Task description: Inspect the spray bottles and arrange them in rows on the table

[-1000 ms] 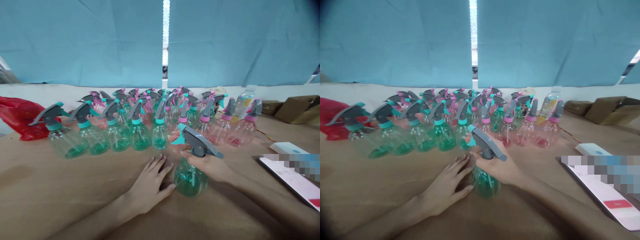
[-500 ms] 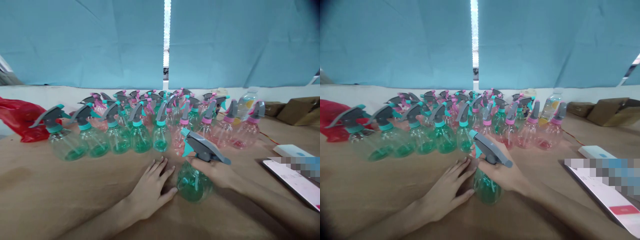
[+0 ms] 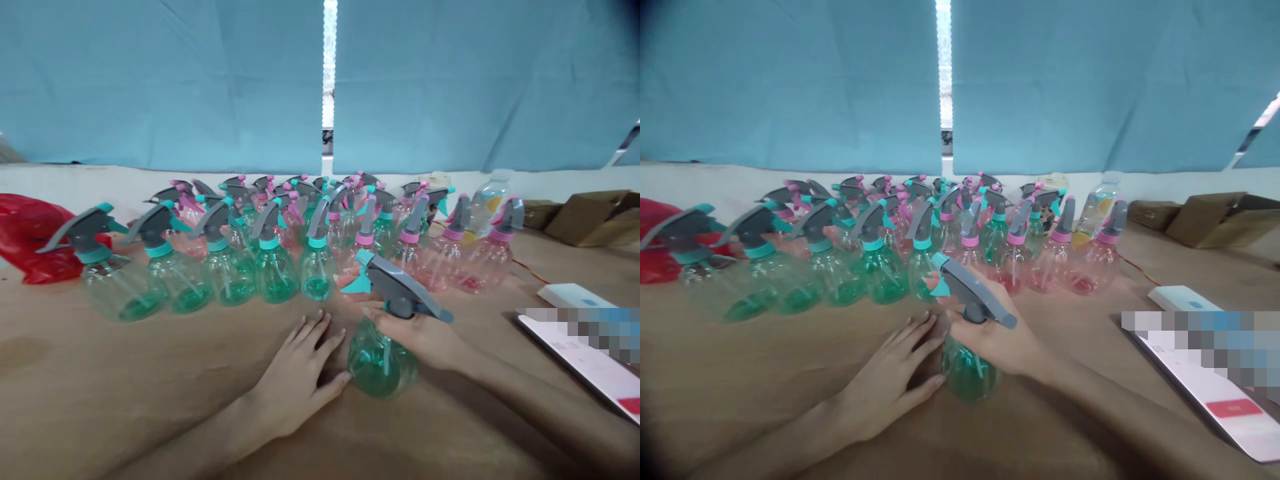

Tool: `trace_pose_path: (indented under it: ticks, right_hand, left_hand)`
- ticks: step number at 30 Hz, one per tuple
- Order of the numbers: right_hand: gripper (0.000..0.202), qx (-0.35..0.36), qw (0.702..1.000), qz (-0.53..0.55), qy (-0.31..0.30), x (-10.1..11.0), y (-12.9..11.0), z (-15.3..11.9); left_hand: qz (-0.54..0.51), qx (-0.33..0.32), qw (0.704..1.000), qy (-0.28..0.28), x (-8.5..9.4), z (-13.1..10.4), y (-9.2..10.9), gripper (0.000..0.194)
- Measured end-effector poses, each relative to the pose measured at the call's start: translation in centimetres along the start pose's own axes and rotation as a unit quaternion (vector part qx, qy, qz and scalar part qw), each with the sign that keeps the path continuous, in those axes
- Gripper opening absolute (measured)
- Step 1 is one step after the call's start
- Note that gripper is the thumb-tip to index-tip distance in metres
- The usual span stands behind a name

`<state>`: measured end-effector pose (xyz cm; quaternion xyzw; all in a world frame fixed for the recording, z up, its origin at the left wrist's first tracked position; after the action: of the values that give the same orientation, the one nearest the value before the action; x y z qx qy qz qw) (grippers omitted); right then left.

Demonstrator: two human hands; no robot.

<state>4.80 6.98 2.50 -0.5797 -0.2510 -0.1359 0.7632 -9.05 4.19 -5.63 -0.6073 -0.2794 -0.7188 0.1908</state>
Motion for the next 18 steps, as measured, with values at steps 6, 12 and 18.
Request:
trace_pose_path:
  ticks: [6,12,18]
  right_hand:
    - [0.042,-0.018,0.992,0.108,-0.061,-0.36,0.09,0.07]
    - [0.047,-0.046,0.991,0.121,-0.047,-0.37,0.79,0.00]
    - [0.051,-0.048,0.987,0.136,-0.066,-0.55,0.72,0.00]
  left_hand:
    - [0.006,0.002,1.000,-0.011,0.04,0.07,0.21,0.058]
    - [0.010,0.003,1.000,0.001,0.25,0.02,0.24,0.059]
    - [0.005,0.002,1.000,0.004,0.17,0.05,0.20,0.058]
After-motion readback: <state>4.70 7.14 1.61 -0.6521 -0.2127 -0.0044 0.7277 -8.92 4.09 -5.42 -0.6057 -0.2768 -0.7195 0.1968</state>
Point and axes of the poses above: each hand's wrist, its own z-axis towards the middle knuckle, its own x-axis out of the back of the hand, y = z × x, the point moved 7 cm from there along z, towards the middle knuckle, and after that the axes turned 13 degrees about -x, right-handed, at the moved point
